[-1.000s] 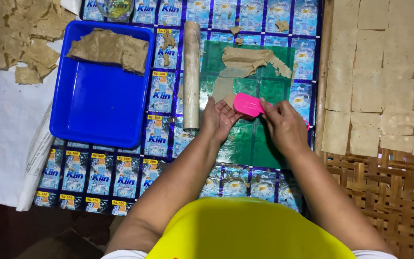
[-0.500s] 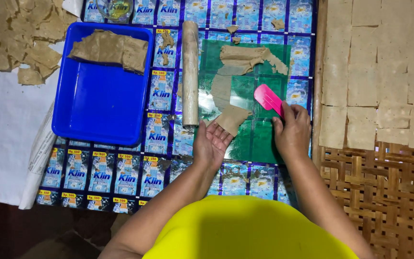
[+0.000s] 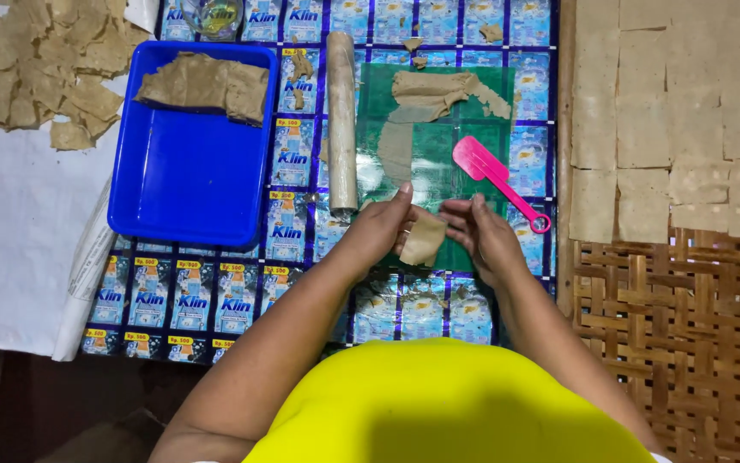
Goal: Using a wooden roller and spatula to flatten dough and spread paste before rolling it into snacks.
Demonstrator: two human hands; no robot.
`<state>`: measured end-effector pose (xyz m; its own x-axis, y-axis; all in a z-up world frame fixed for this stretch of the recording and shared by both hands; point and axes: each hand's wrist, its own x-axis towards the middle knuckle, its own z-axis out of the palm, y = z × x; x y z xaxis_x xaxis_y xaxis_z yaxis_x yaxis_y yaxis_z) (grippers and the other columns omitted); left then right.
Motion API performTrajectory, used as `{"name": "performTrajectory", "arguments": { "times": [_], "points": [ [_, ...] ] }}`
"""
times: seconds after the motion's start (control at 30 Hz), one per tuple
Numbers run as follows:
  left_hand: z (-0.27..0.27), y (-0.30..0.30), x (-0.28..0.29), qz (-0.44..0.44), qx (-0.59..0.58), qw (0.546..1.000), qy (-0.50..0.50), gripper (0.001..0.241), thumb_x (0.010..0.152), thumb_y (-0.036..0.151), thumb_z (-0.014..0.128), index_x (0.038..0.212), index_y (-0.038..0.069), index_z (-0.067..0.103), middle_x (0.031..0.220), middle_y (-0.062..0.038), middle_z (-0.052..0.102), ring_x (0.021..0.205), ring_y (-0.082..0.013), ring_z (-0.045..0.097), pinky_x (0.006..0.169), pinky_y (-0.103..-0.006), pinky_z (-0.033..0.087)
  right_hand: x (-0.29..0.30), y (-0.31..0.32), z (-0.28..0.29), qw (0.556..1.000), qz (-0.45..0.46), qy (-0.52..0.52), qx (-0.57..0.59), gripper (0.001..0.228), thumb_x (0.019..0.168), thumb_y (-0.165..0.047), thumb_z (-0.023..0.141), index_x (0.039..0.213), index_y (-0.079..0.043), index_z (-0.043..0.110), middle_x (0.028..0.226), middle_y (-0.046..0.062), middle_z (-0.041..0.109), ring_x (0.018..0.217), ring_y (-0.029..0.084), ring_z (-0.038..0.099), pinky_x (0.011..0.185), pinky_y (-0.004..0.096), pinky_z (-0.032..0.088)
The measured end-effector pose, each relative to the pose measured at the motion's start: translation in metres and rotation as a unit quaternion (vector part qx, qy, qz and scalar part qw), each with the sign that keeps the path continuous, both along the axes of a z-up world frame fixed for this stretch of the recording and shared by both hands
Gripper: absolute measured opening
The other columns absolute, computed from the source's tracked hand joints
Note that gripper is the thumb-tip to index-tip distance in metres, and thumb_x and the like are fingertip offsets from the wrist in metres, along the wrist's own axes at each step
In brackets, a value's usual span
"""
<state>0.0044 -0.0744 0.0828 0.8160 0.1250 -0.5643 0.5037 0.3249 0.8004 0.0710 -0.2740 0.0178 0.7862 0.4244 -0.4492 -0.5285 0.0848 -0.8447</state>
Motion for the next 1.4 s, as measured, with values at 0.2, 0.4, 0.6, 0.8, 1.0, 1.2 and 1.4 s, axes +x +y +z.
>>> {"name": "performTrajectory", "arguments": {
  "times": [0.2, 0.4, 0.6, 0.8, 1.0, 1.2, 1.4],
  "points": [
    [0.018, -0.006, 0.027, -0.125, 0.182, 0.974, 0.05, 0.07, 0.087, 0.082, 0.05, 0.097, 0.02, 0.082, 0.082, -0.001, 0.077, 0.085, -0.0191, 0.077, 0.081, -0.0331, 0.062, -0.017, -0.018, -0.008, 0.94, -0.033, 0.18, 0.288, 0.07, 0.1, -0.066, 0.044, 0.118, -0.003, 0.069, 0.113, 0.021, 0.076, 0.104, 0.032, 0.076, 0.092, 0.051, 0.061],
    [-0.008, -0.018, 0.037, -0.135, 0.17, 0.976, 0.034, 0.071, 0.097, 0.07, 0.047, 0.106, 0.007, 0.08, 0.092, -0.01, 0.075, 0.089, -0.0232, 0.074, 0.079, -0.0371, 0.062, -0.026, -0.06, -0.008, 0.952, -0.066, 0.149, 0.259, 0.072, 0.101, -0.064, 0.041, 0.133, -0.002, 0.062, 0.123, 0.023, 0.072, 0.111, 0.035, 0.072, 0.094, 0.054, 0.059],
    [-0.036, -0.061, 0.036, -0.195, 0.13, 0.972, -0.003, 0.068, 0.102, 0.065, 0.038, 0.121, 0.012, 0.076, 0.109, -0.011, 0.078, 0.101, -0.0244, 0.076, 0.087, -0.0382, 0.062, -0.048, -0.107, 0.011, 0.959, -0.135, 0.145, 0.204, 0.069, 0.102, -0.059, 0.043, 0.139, -0.003, 0.058, 0.128, 0.021, 0.069, 0.116, 0.034, 0.069, 0.099, 0.055, 0.056],
    [-0.037, -0.078, 0.007, -0.175, 0.261, 0.935, -0.163, 0.046, 0.111, 0.039, 0.038, 0.132, 0.01, 0.068, 0.118, -0.023, 0.072, 0.114, -0.0432, 0.068, 0.097, -0.0552, 0.056, -0.059, -0.161, 0.005, 0.945, -0.249, 0.165, 0.134, 0.053, 0.107, -0.049, 0.046, 0.132, -0.006, 0.065, 0.123, 0.018, 0.072, 0.111, 0.032, 0.071, 0.097, 0.052, 0.058],
    [-0.062, -0.078, -0.013, -0.155, 0.332, 0.877, -0.311, 0.032, 0.111, 0.022, 0.044, 0.123, 0.012, 0.072, 0.118, -0.013, 0.071, 0.114, -0.0392, 0.067, 0.1, -0.0502, 0.052, -0.034, -0.174, 0.021, 0.896, -0.367, 0.081, 0.238, 0.045, 0.101, -0.043, 0.059, 0.125, -0.007, 0.069, 0.122, 0.016, 0.074, 0.111, 0.029, 0.074, 0.101, 0.051, 0.06],
    [-0.069, -0.078, -0.015, -0.169, 0.361, 0.845, -0.357, 0.031, 0.111, 0.023, 0.042, 0.123, 0.014, 0.069, 0.116, -0.012, 0.07, 0.116, -0.039, 0.065, 0.098, -0.0518, 0.053, -0.043, -0.176, 0.005, 0.87, -0.451, 0.084, 0.181, 0.042, 0.096, -0.045, 0.065, 0.122, -0.014, 0.073, 0.114, 0.01, 0.078, 0.104, 0.021, 0.076, 0.089, 0.033, 0.061],
    [-0.066, -0.078, -0.015, -0.174, 0.37, 0.837, -0.364, 0.03, 0.111, 0.023, 0.043, 0.122, 0.014, 0.07, 0.116, -0.011, 0.07, 0.117, -0.0376, 0.065, 0.098, -0.0507, 0.053, -0.054, -0.187, -0.021, 0.847, -0.489, 0.081, 0.189, 0.037, 0.098, -0.039, 0.064, 0.119, -0.01, 0.074, 0.116, 0.015, 0.077, 0.109, 0.027, 0.075, 0.1, 0.043, 0.059]
  ]
}}
